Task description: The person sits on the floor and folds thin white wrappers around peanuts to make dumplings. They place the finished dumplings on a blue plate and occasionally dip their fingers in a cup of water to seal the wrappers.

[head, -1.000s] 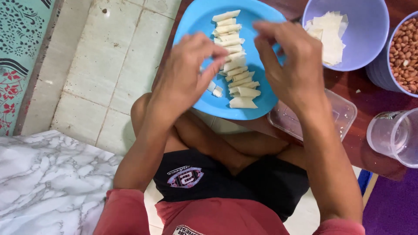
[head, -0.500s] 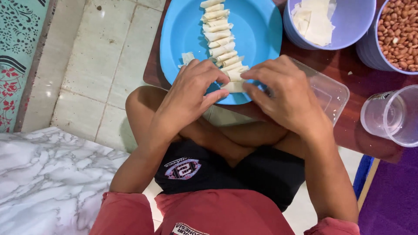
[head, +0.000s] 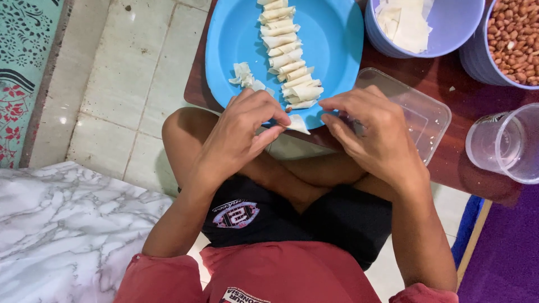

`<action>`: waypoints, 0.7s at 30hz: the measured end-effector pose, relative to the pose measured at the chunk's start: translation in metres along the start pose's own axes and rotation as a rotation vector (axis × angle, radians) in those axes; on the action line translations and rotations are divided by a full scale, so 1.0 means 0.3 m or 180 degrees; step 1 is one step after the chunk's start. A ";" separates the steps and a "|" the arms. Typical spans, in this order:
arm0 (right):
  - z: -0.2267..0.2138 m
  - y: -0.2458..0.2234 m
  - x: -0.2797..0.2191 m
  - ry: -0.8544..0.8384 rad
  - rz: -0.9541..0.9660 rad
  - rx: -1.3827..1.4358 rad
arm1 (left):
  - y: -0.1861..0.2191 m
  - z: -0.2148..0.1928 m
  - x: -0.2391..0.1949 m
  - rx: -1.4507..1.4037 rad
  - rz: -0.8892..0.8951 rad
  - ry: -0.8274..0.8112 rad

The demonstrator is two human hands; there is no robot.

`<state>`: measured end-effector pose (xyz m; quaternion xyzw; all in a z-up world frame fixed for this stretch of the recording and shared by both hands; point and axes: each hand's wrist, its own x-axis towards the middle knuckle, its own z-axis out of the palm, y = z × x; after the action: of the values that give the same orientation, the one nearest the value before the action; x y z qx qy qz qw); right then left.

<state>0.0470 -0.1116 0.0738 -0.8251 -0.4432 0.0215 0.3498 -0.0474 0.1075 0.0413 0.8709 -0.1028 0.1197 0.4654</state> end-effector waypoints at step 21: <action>0.089 0.018 0.125 -0.0711 -0.0578 -0.1073 | -0.017 -0.030 -0.056 0.0080 -0.0083 0.0212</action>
<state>0.0644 -0.0705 0.0607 -0.8211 -0.5490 0.0068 0.1561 -0.0628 0.1189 0.0372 0.8735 -0.0744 0.1439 0.4591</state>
